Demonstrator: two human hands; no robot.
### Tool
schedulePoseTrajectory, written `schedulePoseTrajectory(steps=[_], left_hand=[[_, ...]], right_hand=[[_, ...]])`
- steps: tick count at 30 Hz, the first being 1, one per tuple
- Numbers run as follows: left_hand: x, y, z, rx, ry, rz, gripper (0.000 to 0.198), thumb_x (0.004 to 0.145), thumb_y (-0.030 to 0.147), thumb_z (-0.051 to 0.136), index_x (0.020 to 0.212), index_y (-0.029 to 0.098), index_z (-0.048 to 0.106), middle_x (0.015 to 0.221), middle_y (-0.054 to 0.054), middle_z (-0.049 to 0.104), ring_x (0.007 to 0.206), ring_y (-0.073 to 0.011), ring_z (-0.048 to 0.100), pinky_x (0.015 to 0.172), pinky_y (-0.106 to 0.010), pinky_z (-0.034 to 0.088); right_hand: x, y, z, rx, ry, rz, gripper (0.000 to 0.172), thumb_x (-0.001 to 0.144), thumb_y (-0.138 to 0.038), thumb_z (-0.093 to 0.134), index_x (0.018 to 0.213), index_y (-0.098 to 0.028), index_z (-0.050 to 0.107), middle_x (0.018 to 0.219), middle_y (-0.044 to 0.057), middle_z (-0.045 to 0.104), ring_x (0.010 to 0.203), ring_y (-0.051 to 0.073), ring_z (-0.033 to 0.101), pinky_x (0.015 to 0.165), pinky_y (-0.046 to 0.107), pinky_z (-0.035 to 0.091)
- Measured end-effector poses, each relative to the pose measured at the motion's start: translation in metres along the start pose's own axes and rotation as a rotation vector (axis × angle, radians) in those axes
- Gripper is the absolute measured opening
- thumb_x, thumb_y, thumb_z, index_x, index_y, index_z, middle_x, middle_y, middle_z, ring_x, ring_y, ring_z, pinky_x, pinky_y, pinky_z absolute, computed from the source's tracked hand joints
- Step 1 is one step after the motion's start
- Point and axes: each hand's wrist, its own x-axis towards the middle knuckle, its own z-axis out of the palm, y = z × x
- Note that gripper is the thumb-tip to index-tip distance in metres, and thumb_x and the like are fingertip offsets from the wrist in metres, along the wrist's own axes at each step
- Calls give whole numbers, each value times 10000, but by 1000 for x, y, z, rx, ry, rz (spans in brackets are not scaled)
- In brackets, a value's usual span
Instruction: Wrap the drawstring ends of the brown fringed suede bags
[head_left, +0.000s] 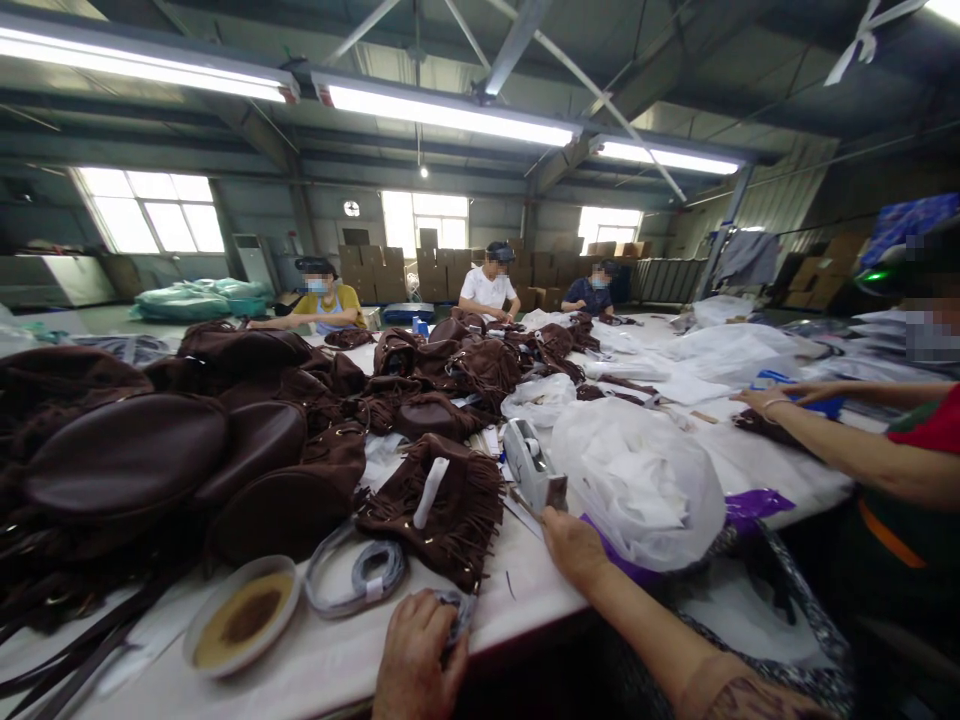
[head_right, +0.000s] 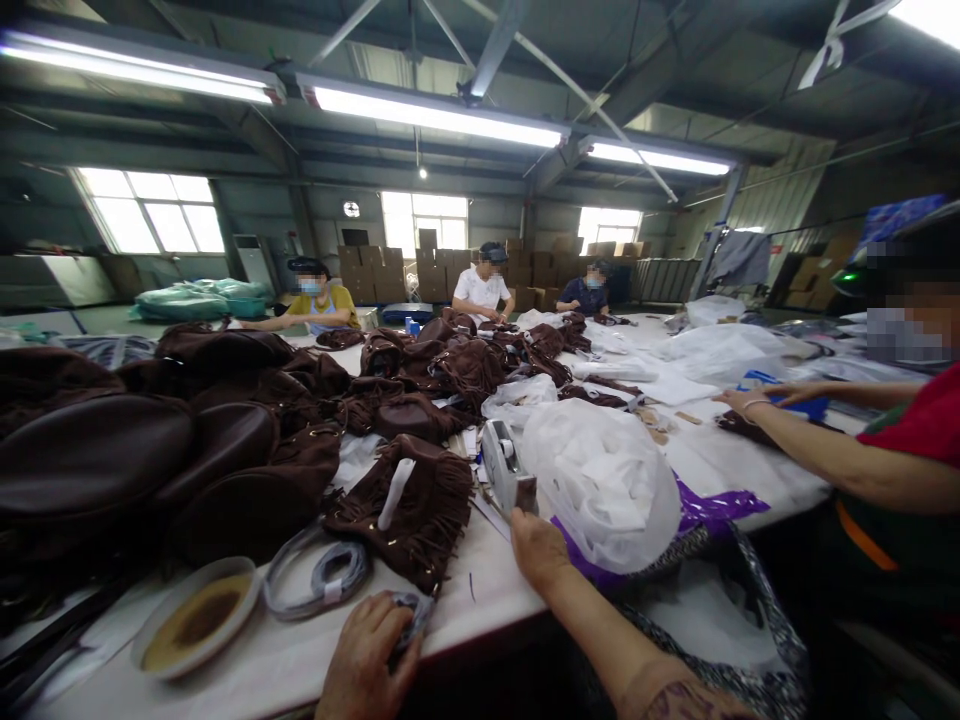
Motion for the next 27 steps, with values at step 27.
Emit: schedulePoseTrajectory(steps=[27], left_hand=[[67, -10, -55, -1246, -455, -1154, 510, 718, 616, 754, 913, 163, 623, 815, -26, 658, 706, -114, 557, 530, -163, 364]], right_hand=[[-118, -65, -13, 1208, -513, 203, 450, 788, -656, 554, 784, -211, 486, 508, -60, 570, 299, 65, 411, 334, 184, 223]])
